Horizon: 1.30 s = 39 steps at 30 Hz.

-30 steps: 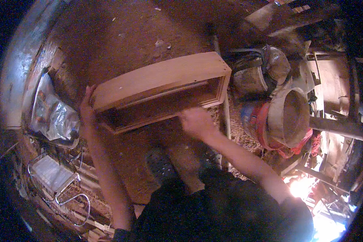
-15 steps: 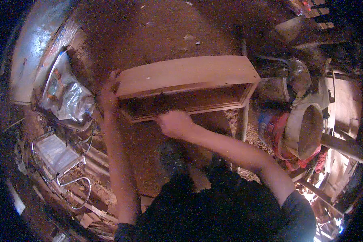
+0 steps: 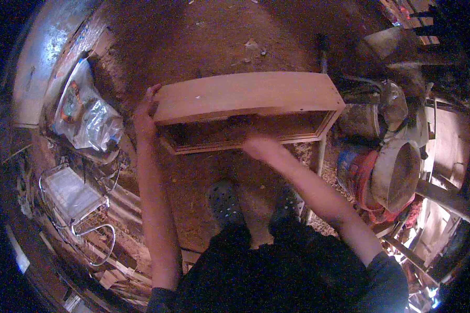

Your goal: The person assembles a rectangular wooden frame by joining four pieces of wood on a workbench. They repeatedly align, press, and adjust the joints, then sand the edges with a sanding block. The person flips and repositions the frame multiple times to check fit and smoothness.

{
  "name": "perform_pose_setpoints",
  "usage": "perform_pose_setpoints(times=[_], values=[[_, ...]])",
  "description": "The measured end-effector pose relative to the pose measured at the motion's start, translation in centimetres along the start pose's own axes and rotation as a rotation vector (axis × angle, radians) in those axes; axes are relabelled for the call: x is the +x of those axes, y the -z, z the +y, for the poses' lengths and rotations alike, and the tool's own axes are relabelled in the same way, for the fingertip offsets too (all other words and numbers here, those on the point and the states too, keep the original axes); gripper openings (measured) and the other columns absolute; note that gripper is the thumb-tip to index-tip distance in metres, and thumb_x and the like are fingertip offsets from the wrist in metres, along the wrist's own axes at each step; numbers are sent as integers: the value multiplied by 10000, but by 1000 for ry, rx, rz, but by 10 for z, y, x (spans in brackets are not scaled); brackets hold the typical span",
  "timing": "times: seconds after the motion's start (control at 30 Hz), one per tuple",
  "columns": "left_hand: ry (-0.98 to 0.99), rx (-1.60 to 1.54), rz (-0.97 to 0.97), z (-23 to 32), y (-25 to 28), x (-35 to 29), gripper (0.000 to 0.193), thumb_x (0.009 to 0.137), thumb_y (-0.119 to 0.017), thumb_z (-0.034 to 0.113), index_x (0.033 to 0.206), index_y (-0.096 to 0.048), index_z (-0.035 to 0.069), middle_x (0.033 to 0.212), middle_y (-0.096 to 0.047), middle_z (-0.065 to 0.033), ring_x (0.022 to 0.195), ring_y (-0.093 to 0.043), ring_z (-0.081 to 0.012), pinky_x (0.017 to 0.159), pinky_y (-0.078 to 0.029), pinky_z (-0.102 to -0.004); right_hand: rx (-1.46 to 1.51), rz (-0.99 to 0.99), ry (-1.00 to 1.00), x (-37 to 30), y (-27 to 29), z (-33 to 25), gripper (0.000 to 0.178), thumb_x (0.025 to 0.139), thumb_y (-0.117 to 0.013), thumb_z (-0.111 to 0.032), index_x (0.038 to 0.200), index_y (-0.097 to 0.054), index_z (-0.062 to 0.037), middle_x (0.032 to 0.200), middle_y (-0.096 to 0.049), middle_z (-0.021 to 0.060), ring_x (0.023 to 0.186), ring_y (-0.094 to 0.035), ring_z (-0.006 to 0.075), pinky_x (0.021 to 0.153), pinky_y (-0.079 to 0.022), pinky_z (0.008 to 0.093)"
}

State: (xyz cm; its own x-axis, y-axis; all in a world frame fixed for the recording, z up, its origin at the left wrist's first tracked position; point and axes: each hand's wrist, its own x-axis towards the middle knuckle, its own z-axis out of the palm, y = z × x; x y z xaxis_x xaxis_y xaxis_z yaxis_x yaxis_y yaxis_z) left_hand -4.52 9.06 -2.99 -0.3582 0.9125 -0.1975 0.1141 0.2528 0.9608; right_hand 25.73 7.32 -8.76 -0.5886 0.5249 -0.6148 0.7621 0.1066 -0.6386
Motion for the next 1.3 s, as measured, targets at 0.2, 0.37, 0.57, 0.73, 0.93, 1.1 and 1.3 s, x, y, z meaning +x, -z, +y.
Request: perform_pose_setpoints(times=[0.2,0.37,0.57,0.73,0.93,1.1,1.3], values=[[143,-125,42,6,-2,3,429,955,-474,358,1174,-612,15,1168,-608,-106,1089,-548,-207,974,-389,-328,-303,528,-213,-87,42,10,259,870,-512,-238,1030,-658,-96,920,-658,188,861,-629,364,749,-513,457],[166,-122,53,7,0,3,435,944,-496,366,1180,-614,20,1153,-616,-101,1065,-561,-197,955,-406,-321,-264,351,-317,-127,54,-10,330,932,-455,-309,1035,-653,-66,938,-669,176,903,-637,358,785,-503,461],[26,-31,27,-11,11,-6,433,949,-481,341,1201,-594,6,1174,-605,-99,1080,-551,-201,969,-397,-321,47,954,-61,-209,40,4,389,962,-412,-276,1045,-646,24,947,-670,191,823,-649,329,770,-503,355],[-65,12,57,-12,13,-29,447,951,-473,312,1250,-552,-10,1236,-566,-108,1150,-512,-207,1009,-359,-333,-123,1406,-298,-220,64,41,426,989,-405,-298,1130,-612,46,1039,-661,170,928,-626,264,861,-460,329],[-74,-184,99,-8,3,-84,477,928,-513,273,1298,-499,-29,1295,-531,-140,1214,-471,-236,1058,-312,-354,565,1144,-305,-169,85,61,454,964,-464,-374,1042,-626,43,945,-655,220,856,-605,356,801,-452,399],[-294,106,113,-15,5,-114,478,924,-528,251,1305,-483,-34,1344,-492,-156,1257,-438,-264,1087,-280,-379,380,953,-383,-160,80,66,466,968,-459,-402,1006,-632,30,884,-646,116,800,-575,203,767,-444,320],[34,223,139,28,14,-103,549,929,-540,344,1319,-458,-33,1356,-477,-162,1263,-427,-265,1097,-264,-366,661,961,-241,-152,92,85,451,963,-470,-410,1028,-643,2,927,-655,56,812,-576,131,763,-453,285]])
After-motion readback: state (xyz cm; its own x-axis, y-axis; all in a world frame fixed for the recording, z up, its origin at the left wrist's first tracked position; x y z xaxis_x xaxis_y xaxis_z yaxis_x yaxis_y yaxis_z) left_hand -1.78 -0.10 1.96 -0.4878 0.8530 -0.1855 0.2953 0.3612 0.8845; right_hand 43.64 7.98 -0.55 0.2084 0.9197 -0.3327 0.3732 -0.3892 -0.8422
